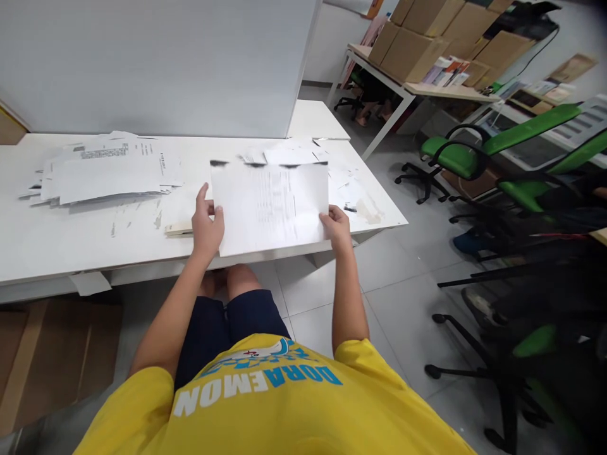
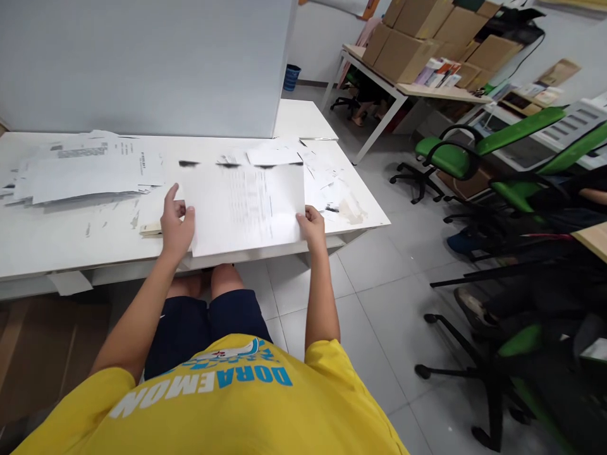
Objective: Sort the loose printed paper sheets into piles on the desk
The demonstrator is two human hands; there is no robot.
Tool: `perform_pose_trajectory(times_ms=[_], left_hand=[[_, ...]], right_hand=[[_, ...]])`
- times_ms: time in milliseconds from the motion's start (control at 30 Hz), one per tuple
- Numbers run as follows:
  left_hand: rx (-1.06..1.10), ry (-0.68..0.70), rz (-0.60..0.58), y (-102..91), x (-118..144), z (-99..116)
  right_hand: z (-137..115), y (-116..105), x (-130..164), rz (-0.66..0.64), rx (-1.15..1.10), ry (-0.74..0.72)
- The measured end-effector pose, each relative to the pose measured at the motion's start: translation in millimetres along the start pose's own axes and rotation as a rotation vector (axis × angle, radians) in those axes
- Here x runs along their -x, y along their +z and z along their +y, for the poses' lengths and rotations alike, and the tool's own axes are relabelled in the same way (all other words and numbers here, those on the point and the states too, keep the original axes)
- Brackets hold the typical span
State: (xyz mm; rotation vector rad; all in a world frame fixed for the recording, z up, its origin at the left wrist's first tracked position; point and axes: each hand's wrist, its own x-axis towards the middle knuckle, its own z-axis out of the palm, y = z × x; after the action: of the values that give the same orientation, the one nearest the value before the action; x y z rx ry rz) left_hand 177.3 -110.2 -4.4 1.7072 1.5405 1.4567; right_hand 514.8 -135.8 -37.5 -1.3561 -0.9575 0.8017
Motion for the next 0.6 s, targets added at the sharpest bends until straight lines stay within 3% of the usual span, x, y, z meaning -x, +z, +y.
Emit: perform_pose_trajectory(times_ms=[167,267,400,600], left_hand=[[-0.149,-0.114,0.004,-46.2,-24,-9],[-0.343,-0.059,-0.137,-60.4,-26,-17],[-0.603,0.134,-0.299,-59.8,-16,-29],[-0.690,0.146,-0.364,-52.7,-11,-41]], right_hand=[[11,-13,29,-0.143,-0.009,0.276],[20,-6,49,-0.127,-0.015,0.339],[24,-1,65,-0.066,-0.047,0.329],[23,-5,80,0.007,-0.085,0.328]])
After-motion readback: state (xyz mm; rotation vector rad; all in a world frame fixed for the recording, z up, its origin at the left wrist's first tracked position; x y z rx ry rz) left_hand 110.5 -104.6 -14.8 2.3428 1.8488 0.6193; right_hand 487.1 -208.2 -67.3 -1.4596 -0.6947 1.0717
